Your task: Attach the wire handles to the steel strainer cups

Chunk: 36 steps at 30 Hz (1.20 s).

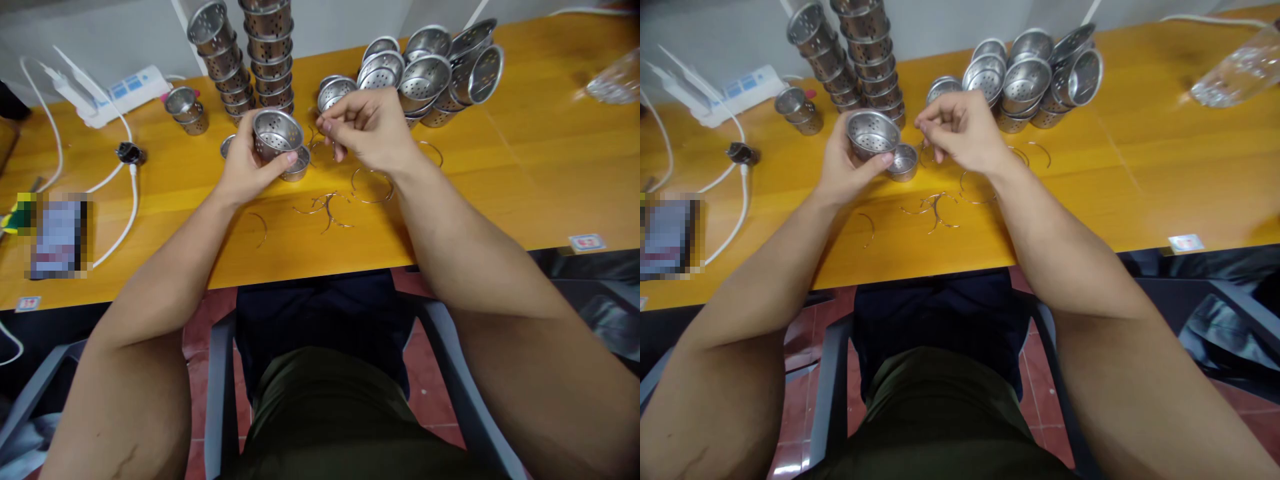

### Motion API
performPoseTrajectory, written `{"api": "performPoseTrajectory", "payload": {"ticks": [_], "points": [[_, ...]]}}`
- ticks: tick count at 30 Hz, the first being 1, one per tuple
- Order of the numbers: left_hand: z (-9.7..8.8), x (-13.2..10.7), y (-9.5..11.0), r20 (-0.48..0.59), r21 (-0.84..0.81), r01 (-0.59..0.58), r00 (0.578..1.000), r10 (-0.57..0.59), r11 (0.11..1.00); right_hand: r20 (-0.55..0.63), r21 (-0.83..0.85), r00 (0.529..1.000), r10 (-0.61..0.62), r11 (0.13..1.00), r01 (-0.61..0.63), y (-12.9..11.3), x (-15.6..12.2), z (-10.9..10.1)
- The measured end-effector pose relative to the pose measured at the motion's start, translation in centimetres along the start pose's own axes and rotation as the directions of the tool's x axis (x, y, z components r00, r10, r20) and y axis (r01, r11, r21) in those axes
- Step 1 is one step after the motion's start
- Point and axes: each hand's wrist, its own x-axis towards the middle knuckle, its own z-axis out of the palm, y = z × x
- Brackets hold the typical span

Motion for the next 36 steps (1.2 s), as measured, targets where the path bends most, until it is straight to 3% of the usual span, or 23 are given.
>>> {"api": "performPoseTrajectory", "payload": {"ticks": [7,18,22,26,28,36], "points": [[0.4,0.0,3.1,0.102,0.107,0.146,0.982,-0.157,0.984,-0.047,0.001,0.983,-0.178,0.984,0.178,0.0,-0.4,0.9],[0.3,-0.1,4.4,0.149,0.122,0.158,0.973,-0.175,0.980,-0.075,-0.119,0.992,-0.106,0.988,0.096,-0.5,-0.2,1.7],[0.1,0.2,6.2,0.196,0.161,0.159,0.962,-0.189,0.974,-0.137,-0.052,0.982,-0.133,0.991,0.127,0.1,0.4,2.9],[0.4,0.3,8.0,0.244,0.258,0.180,0.938,-0.244,0.949,-0.264,0.101,0.933,-0.243,0.955,0.277,1.1,1.0,4.5],[0.8,0.1,8.2,0.256,0.269,0.173,0.936,-0.243,0.948,-0.274,0.155,0.920,-0.281,0.931,0.330,1.3,1.0,5.0],[1.5,-0.2,7.4,0.196,0.237,0.150,0.960,-0.199,0.960,-0.245,0.236,0.938,-0.247,0.923,0.304,0.7,1.0,4.6]]}}
